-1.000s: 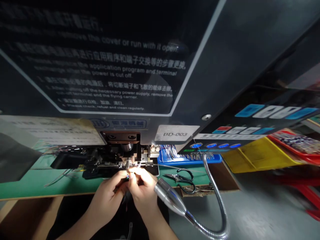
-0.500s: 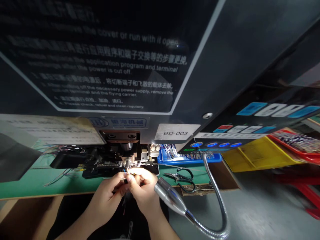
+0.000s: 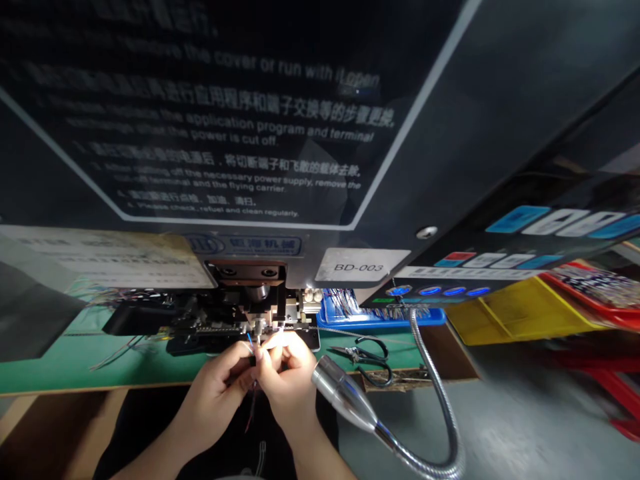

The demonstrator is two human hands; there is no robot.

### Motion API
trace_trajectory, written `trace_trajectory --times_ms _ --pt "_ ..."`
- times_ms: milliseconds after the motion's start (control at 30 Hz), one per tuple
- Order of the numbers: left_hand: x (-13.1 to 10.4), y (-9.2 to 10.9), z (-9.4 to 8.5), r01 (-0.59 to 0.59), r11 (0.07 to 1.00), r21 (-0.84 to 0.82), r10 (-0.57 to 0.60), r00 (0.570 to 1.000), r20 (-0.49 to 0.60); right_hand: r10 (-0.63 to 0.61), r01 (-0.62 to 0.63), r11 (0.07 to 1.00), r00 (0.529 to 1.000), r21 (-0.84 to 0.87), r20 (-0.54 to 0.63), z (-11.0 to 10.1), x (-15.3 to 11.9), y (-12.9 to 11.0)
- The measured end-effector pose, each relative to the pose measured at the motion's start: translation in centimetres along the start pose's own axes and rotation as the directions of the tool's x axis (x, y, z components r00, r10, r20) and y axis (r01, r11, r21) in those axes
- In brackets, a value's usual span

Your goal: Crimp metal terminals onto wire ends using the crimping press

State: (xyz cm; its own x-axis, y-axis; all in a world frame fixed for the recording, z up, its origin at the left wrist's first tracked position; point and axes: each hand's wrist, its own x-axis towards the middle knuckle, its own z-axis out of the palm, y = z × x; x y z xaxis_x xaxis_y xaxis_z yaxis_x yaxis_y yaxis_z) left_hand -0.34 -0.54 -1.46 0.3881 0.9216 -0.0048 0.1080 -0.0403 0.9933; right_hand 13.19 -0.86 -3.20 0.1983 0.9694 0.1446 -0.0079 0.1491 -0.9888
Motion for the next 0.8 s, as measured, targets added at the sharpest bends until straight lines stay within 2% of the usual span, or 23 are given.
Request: trace_trajectory --times_ms 133,300,800 --pt "-0.1 -0.1 0.0 -0.048 0.987 0.154 0.054 0.998 -0.038 -0.084 0.083 0.993 0.996 -0.084 -0.014 0.1 0.1 -0.5" --pt "-0.2 -0.6 -0.1 -0.066 0.974 0.216 0.076 0.996 -0.04 -0.25 0.242 0.945 0.968 -0.22 -0.013 0.1 0.2 -1.1" --pt "-0.6 -1.0 -0.1 -0.088 0.947 0.309 0.109 0.993 -0.049 -0.289 0.287 0.923 0.957 -0.255 0.027 -0.4 0.6 -0.9"
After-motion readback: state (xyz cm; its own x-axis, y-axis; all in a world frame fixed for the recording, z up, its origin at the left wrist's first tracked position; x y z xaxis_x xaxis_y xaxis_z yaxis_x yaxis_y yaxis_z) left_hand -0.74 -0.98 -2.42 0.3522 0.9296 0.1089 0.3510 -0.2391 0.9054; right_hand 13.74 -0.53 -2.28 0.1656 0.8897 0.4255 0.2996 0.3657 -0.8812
